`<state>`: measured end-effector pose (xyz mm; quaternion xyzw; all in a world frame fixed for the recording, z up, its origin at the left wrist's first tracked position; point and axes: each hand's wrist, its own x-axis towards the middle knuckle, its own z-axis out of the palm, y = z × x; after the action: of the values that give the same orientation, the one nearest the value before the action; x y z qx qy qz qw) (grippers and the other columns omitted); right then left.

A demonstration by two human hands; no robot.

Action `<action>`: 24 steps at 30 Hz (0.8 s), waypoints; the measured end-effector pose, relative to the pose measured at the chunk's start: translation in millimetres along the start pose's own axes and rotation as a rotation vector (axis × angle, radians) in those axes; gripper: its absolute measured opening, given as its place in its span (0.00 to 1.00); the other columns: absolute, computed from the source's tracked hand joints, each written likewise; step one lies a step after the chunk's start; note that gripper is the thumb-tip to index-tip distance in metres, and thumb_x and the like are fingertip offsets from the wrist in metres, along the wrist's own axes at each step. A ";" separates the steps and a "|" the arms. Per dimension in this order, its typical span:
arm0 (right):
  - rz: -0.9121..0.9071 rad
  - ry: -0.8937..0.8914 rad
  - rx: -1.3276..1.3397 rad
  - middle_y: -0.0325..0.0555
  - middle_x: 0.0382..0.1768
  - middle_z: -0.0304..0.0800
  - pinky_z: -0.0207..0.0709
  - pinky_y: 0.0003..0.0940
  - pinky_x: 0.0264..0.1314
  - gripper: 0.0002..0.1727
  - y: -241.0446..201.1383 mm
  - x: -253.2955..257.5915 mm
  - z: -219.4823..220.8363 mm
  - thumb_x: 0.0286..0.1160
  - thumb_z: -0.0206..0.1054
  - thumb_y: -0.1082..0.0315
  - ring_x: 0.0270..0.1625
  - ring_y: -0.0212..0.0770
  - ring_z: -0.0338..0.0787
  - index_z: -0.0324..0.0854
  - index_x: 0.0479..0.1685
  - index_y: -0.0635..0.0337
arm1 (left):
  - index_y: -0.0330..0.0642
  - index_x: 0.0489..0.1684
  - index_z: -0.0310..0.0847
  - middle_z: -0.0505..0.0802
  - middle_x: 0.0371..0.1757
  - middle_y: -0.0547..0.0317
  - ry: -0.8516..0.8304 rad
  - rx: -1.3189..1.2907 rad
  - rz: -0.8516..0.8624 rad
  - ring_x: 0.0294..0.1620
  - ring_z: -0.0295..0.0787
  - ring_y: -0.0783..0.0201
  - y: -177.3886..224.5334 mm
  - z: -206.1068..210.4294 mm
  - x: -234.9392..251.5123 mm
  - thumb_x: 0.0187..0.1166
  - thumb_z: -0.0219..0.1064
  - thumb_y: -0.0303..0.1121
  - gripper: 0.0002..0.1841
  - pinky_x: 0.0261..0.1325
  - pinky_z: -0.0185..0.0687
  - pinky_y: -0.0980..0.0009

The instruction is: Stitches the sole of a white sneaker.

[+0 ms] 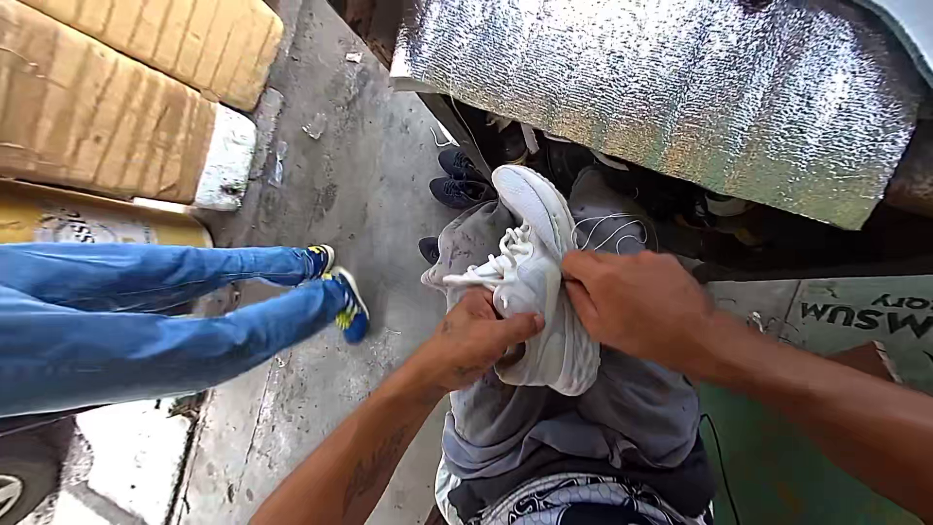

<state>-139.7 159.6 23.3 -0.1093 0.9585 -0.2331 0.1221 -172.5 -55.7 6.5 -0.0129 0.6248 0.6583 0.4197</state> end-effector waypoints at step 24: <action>-0.198 -0.014 -0.111 0.43 0.33 0.92 0.80 0.64 0.30 0.20 45.1 15.1 -32.5 0.86 0.54 0.46 0.34 0.53 0.93 0.88 0.53 0.44 | 0.46 0.36 0.92 0.91 0.28 0.58 0.068 0.969 0.296 0.33 0.88 0.59 9.1 -25.0 -19.4 0.80 0.67 0.43 0.12 0.39 0.83 0.49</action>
<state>-170.1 208.4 27.1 -0.2116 0.9537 -0.1897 0.0989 -177.9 -85.8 18.9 0.2505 0.8670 0.3442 0.2590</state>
